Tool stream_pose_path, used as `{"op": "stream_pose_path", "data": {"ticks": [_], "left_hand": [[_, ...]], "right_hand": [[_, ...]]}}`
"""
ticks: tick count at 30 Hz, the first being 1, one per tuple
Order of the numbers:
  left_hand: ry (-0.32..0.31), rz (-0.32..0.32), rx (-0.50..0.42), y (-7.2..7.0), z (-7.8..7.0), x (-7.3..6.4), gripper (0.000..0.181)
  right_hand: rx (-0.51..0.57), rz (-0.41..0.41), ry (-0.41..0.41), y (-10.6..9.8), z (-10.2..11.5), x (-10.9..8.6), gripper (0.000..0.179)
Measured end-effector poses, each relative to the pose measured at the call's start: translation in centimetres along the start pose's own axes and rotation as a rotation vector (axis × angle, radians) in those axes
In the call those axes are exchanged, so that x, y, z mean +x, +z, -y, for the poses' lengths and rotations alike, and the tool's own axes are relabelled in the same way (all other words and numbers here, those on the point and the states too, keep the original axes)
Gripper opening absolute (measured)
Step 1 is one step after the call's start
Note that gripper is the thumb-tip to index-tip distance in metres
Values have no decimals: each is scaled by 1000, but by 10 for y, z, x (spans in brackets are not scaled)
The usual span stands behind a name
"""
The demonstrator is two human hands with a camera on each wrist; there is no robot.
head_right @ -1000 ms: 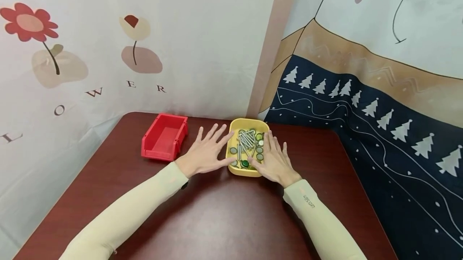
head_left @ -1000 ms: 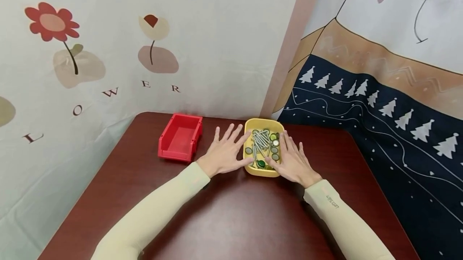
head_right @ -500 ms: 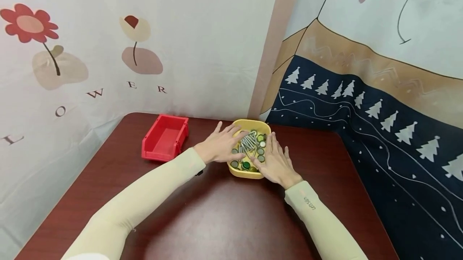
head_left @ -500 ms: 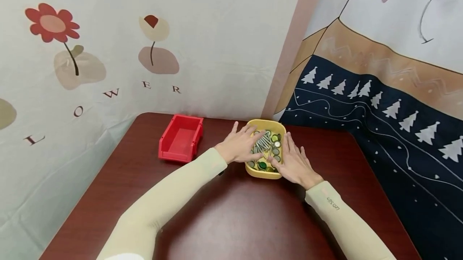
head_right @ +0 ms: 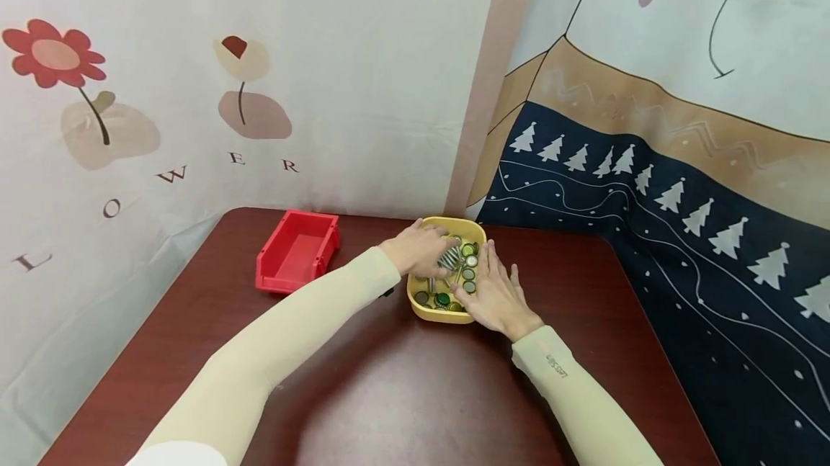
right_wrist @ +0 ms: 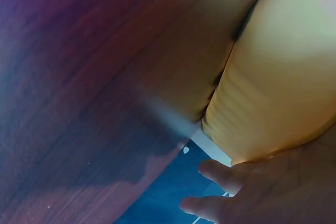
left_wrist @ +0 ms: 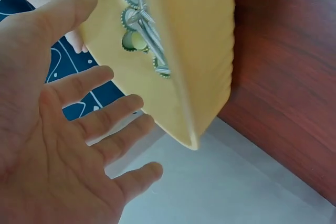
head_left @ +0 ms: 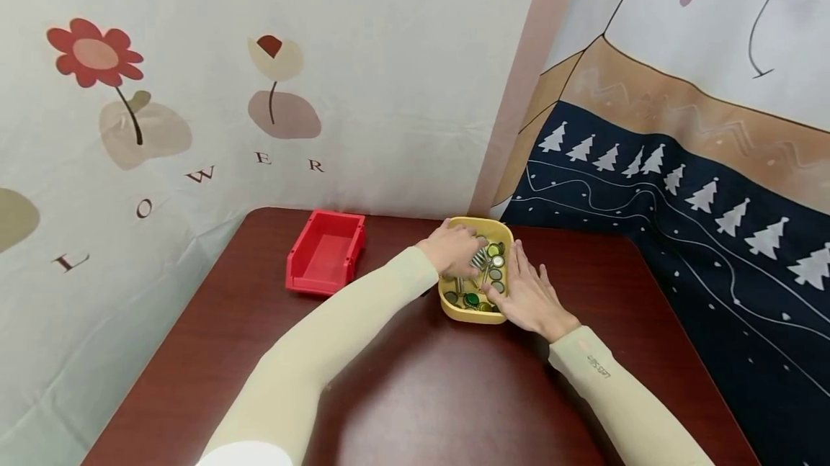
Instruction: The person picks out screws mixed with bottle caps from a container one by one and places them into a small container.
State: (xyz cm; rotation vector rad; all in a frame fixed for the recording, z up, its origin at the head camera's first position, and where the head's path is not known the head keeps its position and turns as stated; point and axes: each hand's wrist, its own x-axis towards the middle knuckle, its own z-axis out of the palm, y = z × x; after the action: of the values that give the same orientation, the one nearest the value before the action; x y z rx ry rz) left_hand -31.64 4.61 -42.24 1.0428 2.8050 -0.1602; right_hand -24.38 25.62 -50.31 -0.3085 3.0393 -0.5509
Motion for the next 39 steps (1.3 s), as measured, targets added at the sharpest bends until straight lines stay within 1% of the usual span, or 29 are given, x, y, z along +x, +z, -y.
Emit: {"op": "stream_pose_path", "data": {"ticks": [6, 9, 10, 12, 16, 18, 21, 23, 25, 28, 30, 34, 39], "left_hand": [[16, 17, -18, -9, -4, 11, 66], [9, 65, -52, -8, -5, 22, 64], [7, 84, -55, -3, -5, 30, 63], [-1, 124, -71, 10, -1, 53, 59], [13, 186, -30, 37, 5, 94, 49], [30, 199, 3, 44, 5, 104, 45], [39, 186, 59, 50, 4, 111, 44], [28, 174, 88, 52, 1, 112, 42], [4, 176, 106, 52, -2, 109, 40], [-44, 199, 129, 48, -9, 103, 38], [-67, 222, 135, 46, -11, 102, 36], [-89, 251, 142, 47, -11, 107, 30], [-48, 273, 139, 59, -2, 120, 29]], "right_hand": [[-18, -11, -5, 1, 0, 2, 112], [-6, -11, -2, 1, 0, 1, 112], [0, -7, 1, 0, 0, 0, 112], [10, 0, 7, 0, 1, 0, 112], [14, 2, 6, 0, 1, 0, 111], [11, -1, 5, 0, 1, 0, 111], [2, -9, -3, 0, 1, 1, 110], [-4, -12, -3, 1, 0, 1, 110], [-9, -15, -8, 1, 1, 2, 109], [-10, -11, -7, 3, 1, 2, 109], [-8, -13, -7, 4, 1, 3, 108], [-9, -25, -3, 4, 1, 3, 107], [-11, -23, 8, 2, -1, 3, 105]]}}
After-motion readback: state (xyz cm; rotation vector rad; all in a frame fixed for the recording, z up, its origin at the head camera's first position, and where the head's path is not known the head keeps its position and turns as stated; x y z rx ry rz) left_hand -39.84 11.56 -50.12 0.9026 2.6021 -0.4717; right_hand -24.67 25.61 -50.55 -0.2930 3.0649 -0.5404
